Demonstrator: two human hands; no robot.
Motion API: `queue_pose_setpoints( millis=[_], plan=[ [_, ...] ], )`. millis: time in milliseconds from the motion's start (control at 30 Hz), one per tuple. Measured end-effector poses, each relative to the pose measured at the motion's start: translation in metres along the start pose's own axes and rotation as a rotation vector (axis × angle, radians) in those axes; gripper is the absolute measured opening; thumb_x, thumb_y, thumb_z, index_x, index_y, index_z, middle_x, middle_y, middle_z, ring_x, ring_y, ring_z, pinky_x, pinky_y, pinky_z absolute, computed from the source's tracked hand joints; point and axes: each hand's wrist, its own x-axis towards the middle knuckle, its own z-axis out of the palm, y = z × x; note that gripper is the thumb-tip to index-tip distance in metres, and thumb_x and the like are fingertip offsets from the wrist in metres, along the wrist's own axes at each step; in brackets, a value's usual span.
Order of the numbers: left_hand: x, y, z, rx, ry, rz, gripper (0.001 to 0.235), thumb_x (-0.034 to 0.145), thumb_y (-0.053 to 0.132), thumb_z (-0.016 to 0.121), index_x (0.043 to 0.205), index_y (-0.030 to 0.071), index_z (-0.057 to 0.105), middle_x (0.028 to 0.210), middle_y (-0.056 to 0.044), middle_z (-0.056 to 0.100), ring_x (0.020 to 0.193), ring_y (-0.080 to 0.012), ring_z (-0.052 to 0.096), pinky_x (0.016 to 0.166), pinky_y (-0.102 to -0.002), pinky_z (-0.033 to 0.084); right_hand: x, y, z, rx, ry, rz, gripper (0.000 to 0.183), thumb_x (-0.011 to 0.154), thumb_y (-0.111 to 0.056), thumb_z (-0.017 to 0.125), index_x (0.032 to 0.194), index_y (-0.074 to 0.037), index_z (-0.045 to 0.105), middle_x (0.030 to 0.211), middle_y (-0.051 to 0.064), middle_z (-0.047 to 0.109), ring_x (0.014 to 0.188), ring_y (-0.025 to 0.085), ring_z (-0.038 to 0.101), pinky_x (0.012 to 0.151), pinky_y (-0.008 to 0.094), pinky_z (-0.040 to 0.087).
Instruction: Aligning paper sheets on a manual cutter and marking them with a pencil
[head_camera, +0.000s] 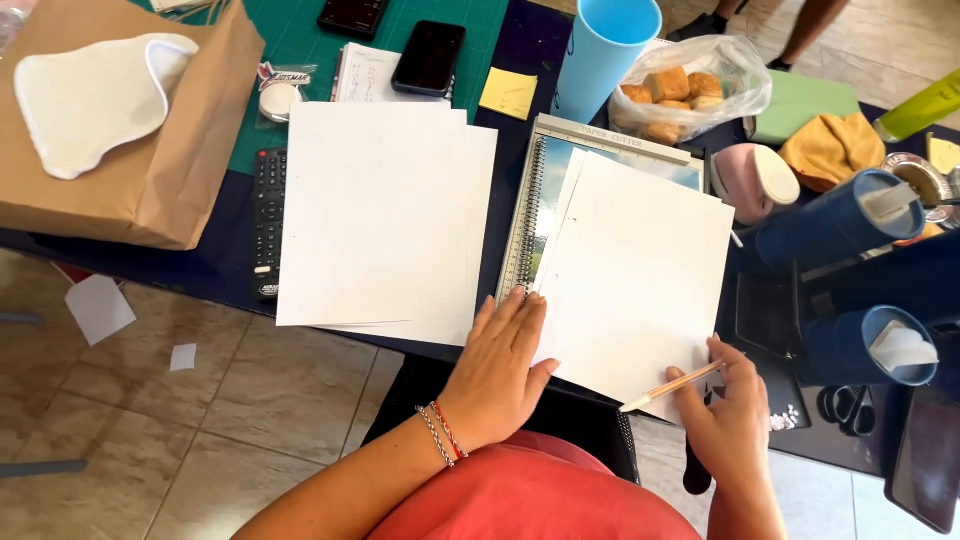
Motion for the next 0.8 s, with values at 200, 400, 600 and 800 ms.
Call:
queue_pose_setpoints(
  millis=[200, 400, 600, 800],
  plan=[
    [0.004, 0.006, -0.006, -0.19, -0.008, -0.042, 0.061, 0.103, 0.031, 0.05, 0.147, -0.009, 0.037, 0.148, -0.024, 0.052, 0.148, -0.0406, 0.036, 0.124, -0.061, 0.014, 0.015, 0.018, 0.005, 0.663, 0.113, -0.054, 0.047, 0.09, 0.0, 0.07, 0.134, -0.006, 0.055, 0.131, 0.015, 0.066, 0.114, 0.018, 0.066, 0.099, 0.026, 0.052],
    [0.004, 0.011, -0.003, -0.067, -0.011, -0.02, 0.057, 0.097, 0.023, 0.059, 0.145, -0.005, 0.045, 0.146, -0.017, 0.057, 0.148, -0.0339, 0.04, 0.124, -0.061, 0.012, 0.036, 0.023, -0.005, 0.765, 0.077, 0.101, 0.033, 0.089, -0.003, 0.073, 0.12, -0.007, 0.06, 0.116, 0.017, 0.071, 0.115, 0.02, 0.068, 0.104, 0.03, 0.054],
    [0.0, 0.019, -0.01, -0.098, -0.034, 0.024, 0.048, 0.1, 0.026, 0.056, 0.139, -0.002, 0.053, 0.139, -0.018, 0.063, 0.137, -0.0325, 0.053, 0.124, -0.061, 0.011, 0.037, 0.04, -0.007, 0.737, 0.081, 0.072, 0.029, 0.092, -0.005, 0.074, 0.116, -0.012, 0.058, 0.102, 0.005, 0.067, 0.089, 0.01, 0.062, 0.077, 0.022, 0.05],
    [0.001, 0.021, -0.004, -0.059, -0.075, 0.118, 0.055, 0.104, 0.026, 0.052, 0.147, -0.007, 0.043, 0.147, -0.024, 0.054, 0.141, -0.0372, 0.048, 0.125, -0.054, 0.019, 0.04, 0.047, -0.007, 0.694, 0.049, 0.083, 0.035, 0.092, -0.004, 0.072, 0.121, -0.009, 0.053, 0.109, 0.01, 0.068, 0.093, 0.016, 0.065, 0.081, 0.028, 0.05]
  ],
)
